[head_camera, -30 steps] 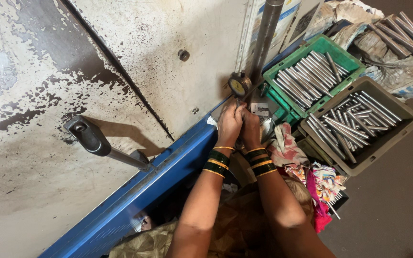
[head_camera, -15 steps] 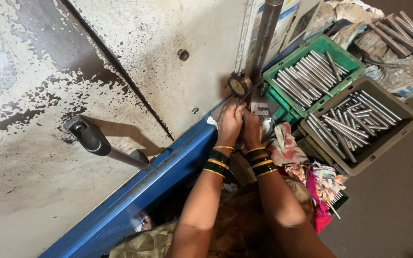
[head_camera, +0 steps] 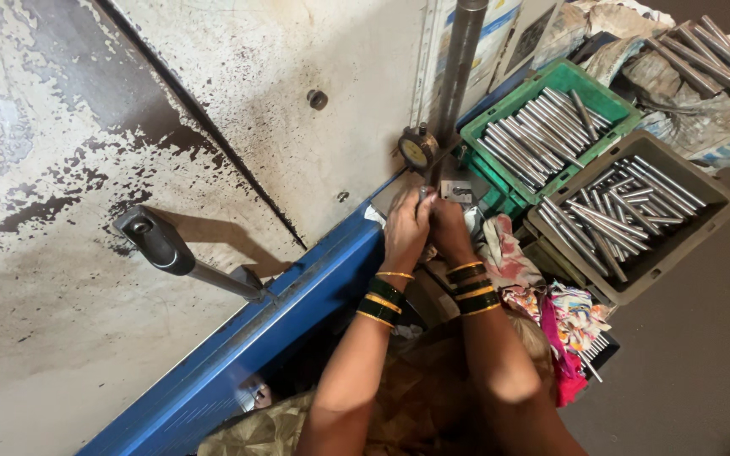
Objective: The person operates a lathe to machine small metal rods, then removes each rod and manually deburrs its ends using a handheld file. The finished rods are placed into a green bin. The process is repeated for multiple rods.
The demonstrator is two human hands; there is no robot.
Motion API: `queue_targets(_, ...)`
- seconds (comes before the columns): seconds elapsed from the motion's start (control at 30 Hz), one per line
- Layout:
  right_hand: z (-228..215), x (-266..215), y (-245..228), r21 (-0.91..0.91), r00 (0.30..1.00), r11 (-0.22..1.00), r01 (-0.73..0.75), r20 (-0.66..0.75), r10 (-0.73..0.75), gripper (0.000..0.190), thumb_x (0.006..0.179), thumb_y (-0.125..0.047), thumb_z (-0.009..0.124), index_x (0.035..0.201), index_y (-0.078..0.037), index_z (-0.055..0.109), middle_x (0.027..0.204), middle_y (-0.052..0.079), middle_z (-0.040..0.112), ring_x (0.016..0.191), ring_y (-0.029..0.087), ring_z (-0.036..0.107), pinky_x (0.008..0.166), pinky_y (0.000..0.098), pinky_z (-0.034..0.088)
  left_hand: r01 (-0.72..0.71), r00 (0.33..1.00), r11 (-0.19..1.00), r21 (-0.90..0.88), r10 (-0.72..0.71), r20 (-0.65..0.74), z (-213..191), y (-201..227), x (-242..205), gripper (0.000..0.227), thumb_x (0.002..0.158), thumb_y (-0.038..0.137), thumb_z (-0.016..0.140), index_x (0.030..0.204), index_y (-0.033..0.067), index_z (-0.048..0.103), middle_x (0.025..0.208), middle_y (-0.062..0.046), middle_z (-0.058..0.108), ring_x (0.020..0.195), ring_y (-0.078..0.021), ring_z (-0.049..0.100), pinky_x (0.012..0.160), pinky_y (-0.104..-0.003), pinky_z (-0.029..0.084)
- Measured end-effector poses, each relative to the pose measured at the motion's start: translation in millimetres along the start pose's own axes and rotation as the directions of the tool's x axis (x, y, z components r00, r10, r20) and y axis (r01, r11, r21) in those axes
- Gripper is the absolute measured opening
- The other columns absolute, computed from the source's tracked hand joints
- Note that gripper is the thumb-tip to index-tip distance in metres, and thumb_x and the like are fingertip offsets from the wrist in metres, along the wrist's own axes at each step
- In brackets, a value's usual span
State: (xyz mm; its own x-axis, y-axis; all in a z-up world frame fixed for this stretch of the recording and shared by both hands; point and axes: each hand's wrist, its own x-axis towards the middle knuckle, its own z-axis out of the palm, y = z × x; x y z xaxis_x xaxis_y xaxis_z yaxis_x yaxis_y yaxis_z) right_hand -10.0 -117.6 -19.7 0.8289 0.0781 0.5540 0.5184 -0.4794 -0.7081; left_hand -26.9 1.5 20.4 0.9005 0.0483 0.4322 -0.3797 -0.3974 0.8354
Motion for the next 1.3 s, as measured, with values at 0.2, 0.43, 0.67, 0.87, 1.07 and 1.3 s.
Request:
queue_targets(0.2,-53.6,-10.8,-1.1,0.055,0.917,0.941,-0.333,-0.214,0.337,0.002,0.089,-0.005,0.073,0.09,-0.004,0.072,0.079,0.01,0.072,0.069,0.02,0.069,0.065,0.0318,0.054,-0.074,0.993,0.997,-0.026,0.076,0.088,22.0,3.3,-14.3,0.029,0.108,0.021,0.051,0.126,0.0045,0.067,0.126,-0.017,0.068,0.116,-0.0389,0.064,0.101,-0.044,0.05)
queue_targets(0.43,-68.0,-3.1,3.0,0.606,0.782,0.783,-0.136,-0.42,0.461,0.014,0.102,-0.011,0.069,0.105,0.001,0.063,0.086,0.007,0.072,0.078,0.013,0.07,0.071,0.0238,0.054,-0.349,0.937,0.813,0.466,0.298,0.181,55.4,-1.2,-17.5,0.044,0.087,0.009,0.062,0.13,0.002,0.063,0.134,-0.014,0.062,0.106,-0.0345,0.062,0.084,-0.041,0.054)
queue_targets(0.67,-67.3,2.3,13.9,0.649,0.755,0.743,-0.162,-0.404,0.517,0.016,0.099,-0.012,0.071,0.107,0.002,0.064,0.085,0.008,0.072,0.074,0.013,0.07,0.064,0.0239,0.051,-0.412,0.911,0.705,0.577,0.337,0.238,59.0,-5.1,-12.5,0.023,0.088,0.007,0.062,0.11,0.0041,0.066,0.125,-0.008,0.063,0.105,-0.0266,0.061,0.086,-0.038,0.055)
queue_targets(0.87,-70.4,2.7,1.9,0.57,0.8,0.785,-0.243,-0.34,0.494,0.02,0.099,-0.014,0.071,0.109,0.002,0.065,0.084,0.007,0.072,0.072,0.013,0.07,0.067,0.0259,0.055,-0.388,0.921,0.77,0.506,0.317,0.225,44.8,3.9,-22.5,0.014,0.089,0.012,0.064,0.099,0.0038,0.067,0.113,-0.01,0.063,0.109,-0.0307,0.06,0.087,-0.044,0.048)
queue_targets(1.07,-60.6,0.1,-1.2,0.624,0.82,0.727,-0.285,-0.234,0.522,0.024,0.103,-0.02,0.066,0.113,0.001,0.064,0.078,0.001,0.062,0.066,0.009,0.057,0.062,0.0246,0.047,-0.097,0.974,0.967,0.238,0.141,-0.178,34.8,-15.7,-56.1,0.019,0.104,0.015,0.054,0.098,0.0012,0.067,0.103,-0.014,0.064,0.097,-0.0354,0.059,0.09,-0.044,0.047)
queue_targets(1.3,-56.9,-3.7,10.0,0.766,0.726,0.598,-0.236,-0.27,0.632,0.042,0.107,-0.042,0.054,0.109,-0.001,0.062,0.069,-0.004,0.046,0.057,0.008,0.043,0.051,0.024,0.037,0.451,0.76,0.427,-0.784,-0.645,0.085,6.7,-53.4,-111.0,0.03,0.104,0.032,0.067,0.091,0.0061,0.072,0.085,-0.001,0.067,0.075,-0.0131,0.055,0.069,-0.03,0.044)
